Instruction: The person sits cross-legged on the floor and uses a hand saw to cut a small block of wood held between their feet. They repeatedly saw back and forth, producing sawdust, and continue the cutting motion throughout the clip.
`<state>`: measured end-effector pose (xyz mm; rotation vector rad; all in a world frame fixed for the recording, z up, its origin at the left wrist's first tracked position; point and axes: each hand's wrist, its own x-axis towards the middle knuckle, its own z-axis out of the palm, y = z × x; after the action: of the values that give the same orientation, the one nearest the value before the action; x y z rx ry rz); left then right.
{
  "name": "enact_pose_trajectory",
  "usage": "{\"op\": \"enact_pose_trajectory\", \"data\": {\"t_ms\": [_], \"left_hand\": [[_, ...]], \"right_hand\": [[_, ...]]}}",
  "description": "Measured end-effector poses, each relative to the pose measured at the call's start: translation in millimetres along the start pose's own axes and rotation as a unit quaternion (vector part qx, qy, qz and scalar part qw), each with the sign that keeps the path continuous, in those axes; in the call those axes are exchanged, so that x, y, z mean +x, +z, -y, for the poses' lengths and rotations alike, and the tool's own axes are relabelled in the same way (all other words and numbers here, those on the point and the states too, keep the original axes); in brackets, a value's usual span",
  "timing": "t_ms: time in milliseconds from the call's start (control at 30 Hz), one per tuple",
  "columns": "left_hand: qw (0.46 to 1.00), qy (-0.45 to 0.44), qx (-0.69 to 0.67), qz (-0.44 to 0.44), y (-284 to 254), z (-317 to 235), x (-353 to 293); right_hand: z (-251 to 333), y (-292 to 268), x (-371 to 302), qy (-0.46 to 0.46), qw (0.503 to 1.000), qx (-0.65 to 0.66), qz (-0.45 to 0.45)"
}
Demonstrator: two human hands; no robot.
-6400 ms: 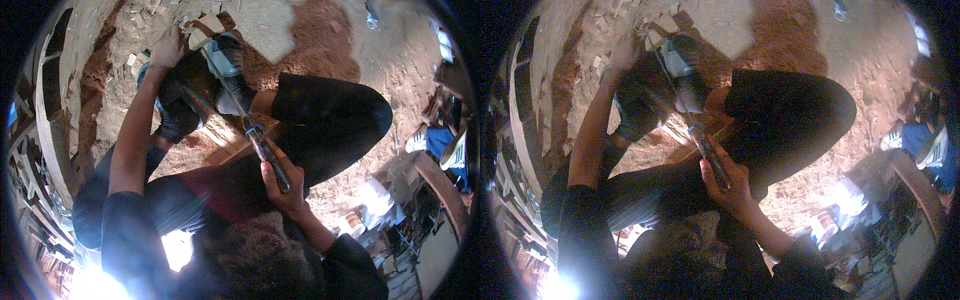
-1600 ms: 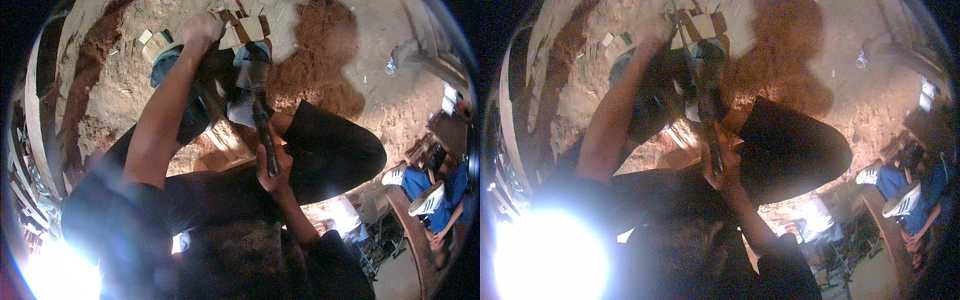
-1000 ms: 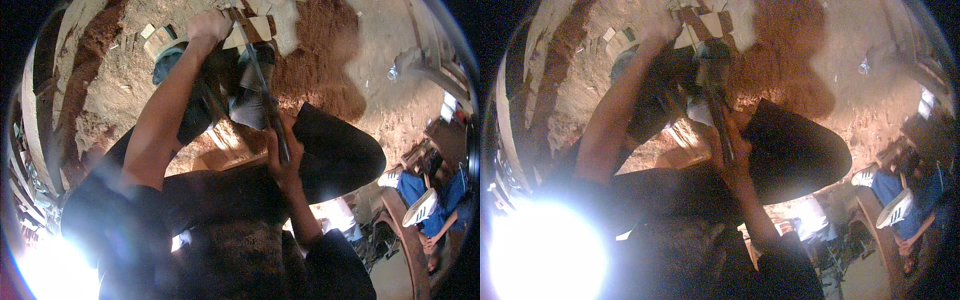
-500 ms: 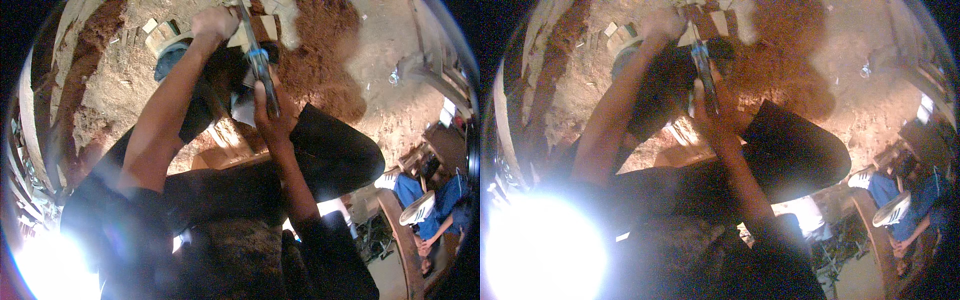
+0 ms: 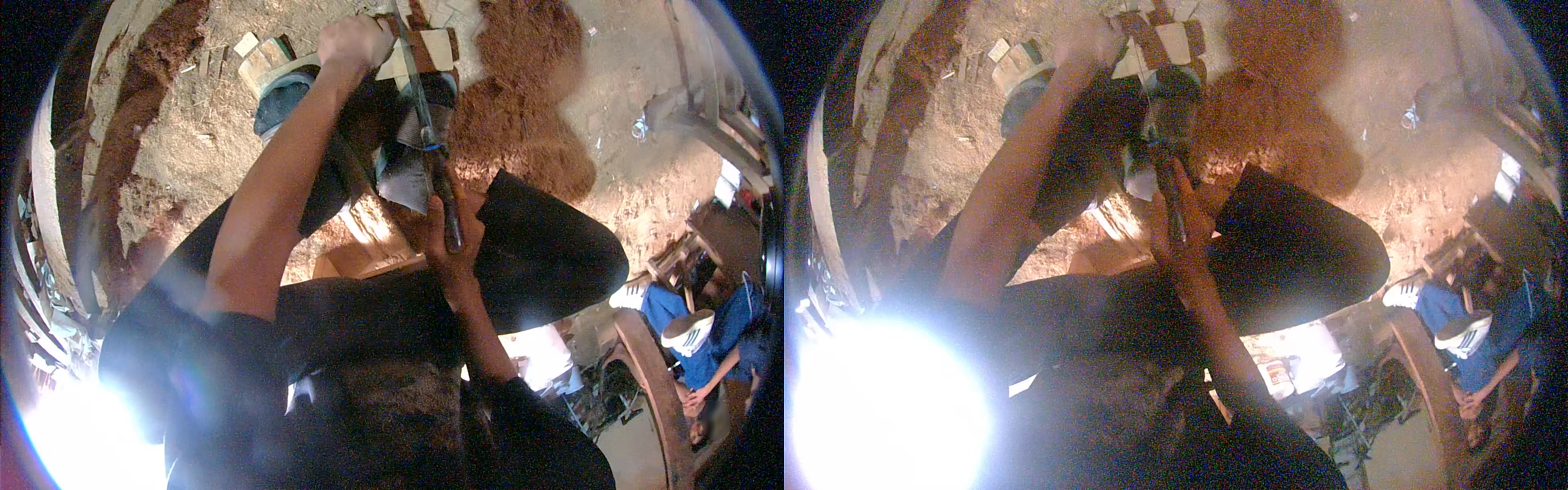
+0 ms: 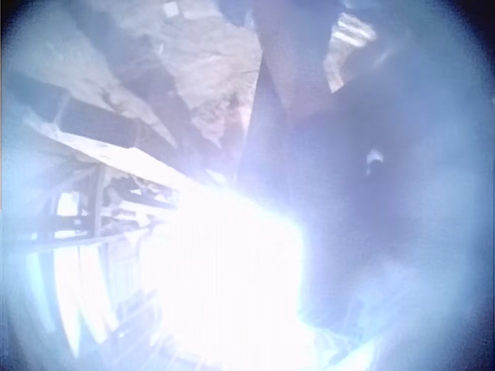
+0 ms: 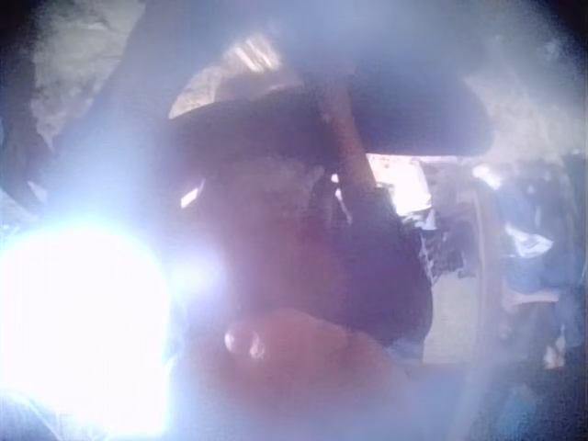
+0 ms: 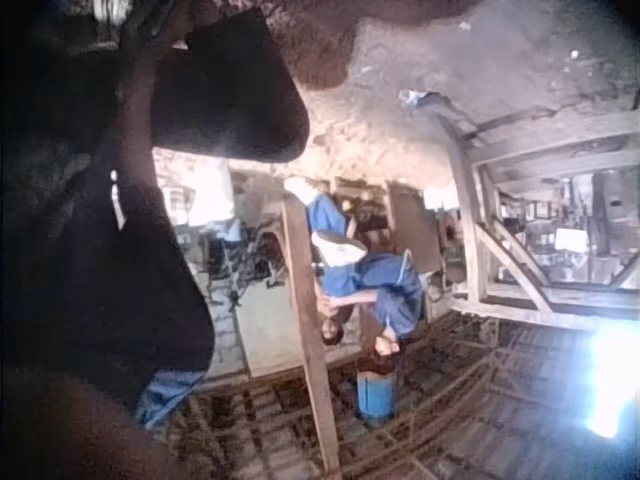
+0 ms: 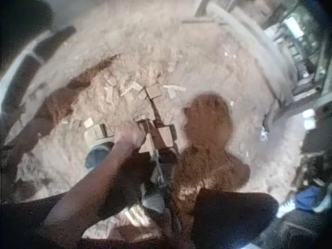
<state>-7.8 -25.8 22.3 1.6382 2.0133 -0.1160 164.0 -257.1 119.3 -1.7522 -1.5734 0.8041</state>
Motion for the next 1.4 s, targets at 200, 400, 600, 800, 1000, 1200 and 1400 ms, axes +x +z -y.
{"op": "enact_pose_trajectory", "data": {"t_ms": [200, 400, 600, 800, 1000, 1200, 1400], "left_hand": [[0.999, 0.018, 0.02, 0.023, 3, 2, 2], [0.998, 0.042, 0.047, -0.013, 6, 6, -2], [0.996, 0.015, -0.027, 0.079, 4, -5, 5], [0.991, 0.057, 0.01, 0.122, 46, 46, 77], [1.0, -0.022, 0.005, 0.016, 21, 10, 25], [0.999, -0.015, -0.023, 0.038, 2, -1, 18], [0.993, -0.02, -0.064, 0.099, 3, 11, 25]], "right_hand": [[23, 22, 74, 0.081, 0.993, 0.059, 0.054], [10, 6, 20, 0.031, 0.998, 0.046, 0.043], [9, 27, 33, 0.038, 0.994, 0.093, -0.048], [23, 18, 38, 0.079, 0.99, 0.116, 0.018], [9, 8, 13, 0.019, 0.998, 0.058, 0.008], [15, 9, 24, 0.002, 0.999, -0.023, 0.045], [24, 10, 10, 0.03, 0.996, 0.079, 0.04]]}}
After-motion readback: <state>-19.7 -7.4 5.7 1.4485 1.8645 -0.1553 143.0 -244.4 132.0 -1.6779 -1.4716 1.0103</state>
